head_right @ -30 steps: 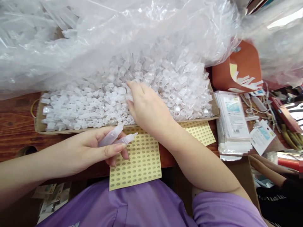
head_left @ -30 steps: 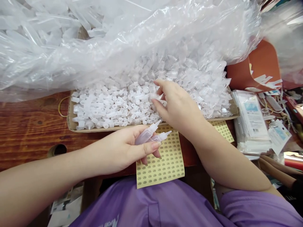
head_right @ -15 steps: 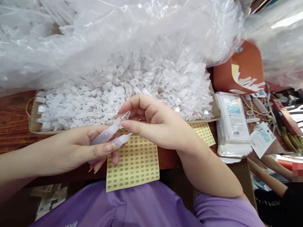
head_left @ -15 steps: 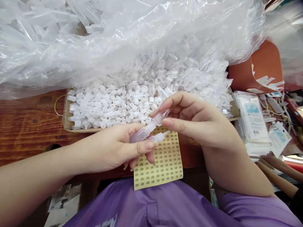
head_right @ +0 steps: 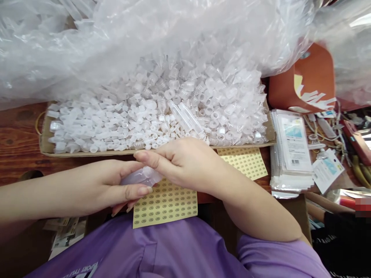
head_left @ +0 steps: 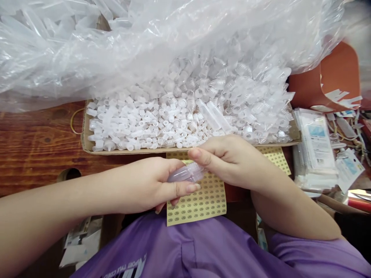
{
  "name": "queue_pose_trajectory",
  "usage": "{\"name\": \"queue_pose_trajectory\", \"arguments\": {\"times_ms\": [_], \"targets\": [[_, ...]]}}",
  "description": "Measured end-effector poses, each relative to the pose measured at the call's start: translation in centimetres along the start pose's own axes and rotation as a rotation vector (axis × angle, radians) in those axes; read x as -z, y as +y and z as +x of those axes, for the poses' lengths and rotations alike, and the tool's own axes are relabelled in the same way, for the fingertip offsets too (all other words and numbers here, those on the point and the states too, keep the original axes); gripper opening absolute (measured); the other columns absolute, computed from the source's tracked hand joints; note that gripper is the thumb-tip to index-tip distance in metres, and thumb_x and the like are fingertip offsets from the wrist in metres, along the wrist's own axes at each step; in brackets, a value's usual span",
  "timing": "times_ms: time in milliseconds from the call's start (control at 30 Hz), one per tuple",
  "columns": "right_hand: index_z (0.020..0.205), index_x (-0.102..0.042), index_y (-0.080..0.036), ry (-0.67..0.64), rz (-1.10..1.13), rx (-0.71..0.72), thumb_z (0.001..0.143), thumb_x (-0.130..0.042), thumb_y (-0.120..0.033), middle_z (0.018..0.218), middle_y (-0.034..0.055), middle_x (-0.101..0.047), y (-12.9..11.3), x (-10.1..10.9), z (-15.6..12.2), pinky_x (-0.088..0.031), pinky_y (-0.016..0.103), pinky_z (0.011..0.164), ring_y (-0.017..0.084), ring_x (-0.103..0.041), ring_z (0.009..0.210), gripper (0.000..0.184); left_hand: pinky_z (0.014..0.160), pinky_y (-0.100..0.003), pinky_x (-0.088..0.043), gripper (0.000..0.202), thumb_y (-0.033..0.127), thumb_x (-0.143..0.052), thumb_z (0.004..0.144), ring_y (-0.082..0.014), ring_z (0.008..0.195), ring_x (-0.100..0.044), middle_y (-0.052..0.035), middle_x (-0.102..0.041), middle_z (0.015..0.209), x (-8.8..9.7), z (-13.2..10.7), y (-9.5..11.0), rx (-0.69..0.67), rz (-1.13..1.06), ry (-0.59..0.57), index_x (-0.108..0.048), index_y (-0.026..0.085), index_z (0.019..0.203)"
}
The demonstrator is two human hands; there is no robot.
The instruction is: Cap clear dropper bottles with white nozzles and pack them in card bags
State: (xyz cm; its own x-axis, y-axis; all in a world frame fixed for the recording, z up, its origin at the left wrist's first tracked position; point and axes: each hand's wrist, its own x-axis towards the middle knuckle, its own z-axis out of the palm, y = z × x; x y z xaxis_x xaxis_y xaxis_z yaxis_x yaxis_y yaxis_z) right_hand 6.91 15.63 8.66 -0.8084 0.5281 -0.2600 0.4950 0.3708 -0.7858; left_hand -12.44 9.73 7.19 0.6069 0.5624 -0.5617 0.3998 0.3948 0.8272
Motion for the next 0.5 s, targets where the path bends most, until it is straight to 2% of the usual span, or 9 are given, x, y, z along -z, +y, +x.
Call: {"name": "queue_pose_trajectory", "arguments": {"times_ms": [67,133,200,267,333,400,433,500], "targets": [[0.085,-0.062,-0.015,0.004,-0.031,0.14,0.094,-0.051,-0.043,0.082,0.0039,-0.066,0.27,0.29,-0.15,-0.043,0.024,0.06,0.012,-0.06,0.072,0.032,0.049,-0.02,-0.04,0.035,0.054,-0.055,0.085,-0.012,0.051,-0.053,0.0032,-0.057,0.055,0.01,-0.04,0.01,0.027,0.017,-0.006,-0.053,0.02,0.075],[0.103,-0.062,-0.013,0.001,-0.086,0.27,0.092,-0.057,-0.035,0.099,0.0068,-0.067,0.55,0.55,-0.27,-0.046,0.023,0.073,0.013,-0.061,0.089,0.025,0.05,-0.02,-0.04,0.037,0.055,-0.055,0.084,-0.0126,0.052,-0.054,0.0025,-0.057,0.056,0.02,-0.07,0.03,0.051,0.035,-0.016,-0.052,0.02,0.075],[0.095,-0.064,-0.014,-0.031,-0.166,0.302,0.096,-0.05,-0.033,0.088,0.0053,-0.066,0.76,0.66,-0.29,-0.044,0.024,0.069,0.012,-0.06,0.081,0.024,0.049,-0.02,-0.039,0.037,0.056,-0.053,0.085,-0.0121,0.051,-0.053,0.003,-0.057,0.056,0.02,-0.07,0.06,0.053,0.05,-0.024,-0.053,0.02,0.079],[0.08,-0.063,-0.016,-0.054,-0.209,0.26,0.1,-0.037,-0.036,0.074,0.0036,-0.062,0.87,0.61,-0.23,-0.041,0.026,0.062,0.013,-0.057,0.07,0.038,0.048,-0.019,-0.038,0.036,0.055,-0.051,0.087,-0.0112,0.049,-0.051,0.0036,-0.055,0.054,0.02,-0.07,0.11,0.041,0.06,-0.028,-0.053,0.02,0.079],[0.082,-0.062,-0.016,-0.046,-0.187,0.24,0.099,-0.038,-0.042,0.08,0.005,-0.064,0.9,0.52,-0.14,-0.041,0.027,0.064,0.014,-0.058,0.074,0.04,0.048,-0.019,-0.038,0.037,0.056,-0.05,0.088,-0.0111,0.05,-0.051,0.0035,-0.055,0.055,0.02,-0.07,0.15,0.039,0.064,-0.025,-0.052,0.02,0.078],[0.093,-0.061,-0.015,-0.016,-0.172,0.28,0.097,-0.045,-0.043,0.091,0.0072,-0.064,0.88,0.43,-0.06,-0.044,0.026,0.07,0.015,-0.059,0.083,0.033,0.049,-0.019,-0.039,0.038,0.056,-0.049,0.088,-0.0114,0.051,-0.052,0.003,-0.056,0.056,0.01,-0.07,0.17,0.044,0.063,-0.027,-0.051,0.02,0.077],[0.094,-0.061,-0.014,-0.009,-0.196,0.31,0.096,-0.046,-0.042,0.092,0.0077,-0.063,0.87,0.4,-0.01,-0.044,0.026,0.07,0.015,-0.058,0.084,0.031,0.049,-0.019,-0.039,0.038,0.057,-0.048,0.088,-0.0116,0.051,-0.052,0.0029,-0.056,0.056,0.0,-0.05,0.17,0.047,0.067,-0.033,-0.051,0.02,0.077],[0.085,-0.06,-0.014,-0.017,-0.285,0.341,0.099,-0.04,-0.036,0.082,0.006,-0.061,0.85,0.35,0.08,-0.041,0.026,0.065,0.014,-0.055,0.074,0.033,0.048,-0.019,-0.039,0.037,0.056,-0.047,0.089,-0.0113,0.05,-0.051,0.0036,-0.055,0.054,-0.04,-0.02,0.14,0.035,0.078,-0.05,-0.053,0.02,0.081]]}}
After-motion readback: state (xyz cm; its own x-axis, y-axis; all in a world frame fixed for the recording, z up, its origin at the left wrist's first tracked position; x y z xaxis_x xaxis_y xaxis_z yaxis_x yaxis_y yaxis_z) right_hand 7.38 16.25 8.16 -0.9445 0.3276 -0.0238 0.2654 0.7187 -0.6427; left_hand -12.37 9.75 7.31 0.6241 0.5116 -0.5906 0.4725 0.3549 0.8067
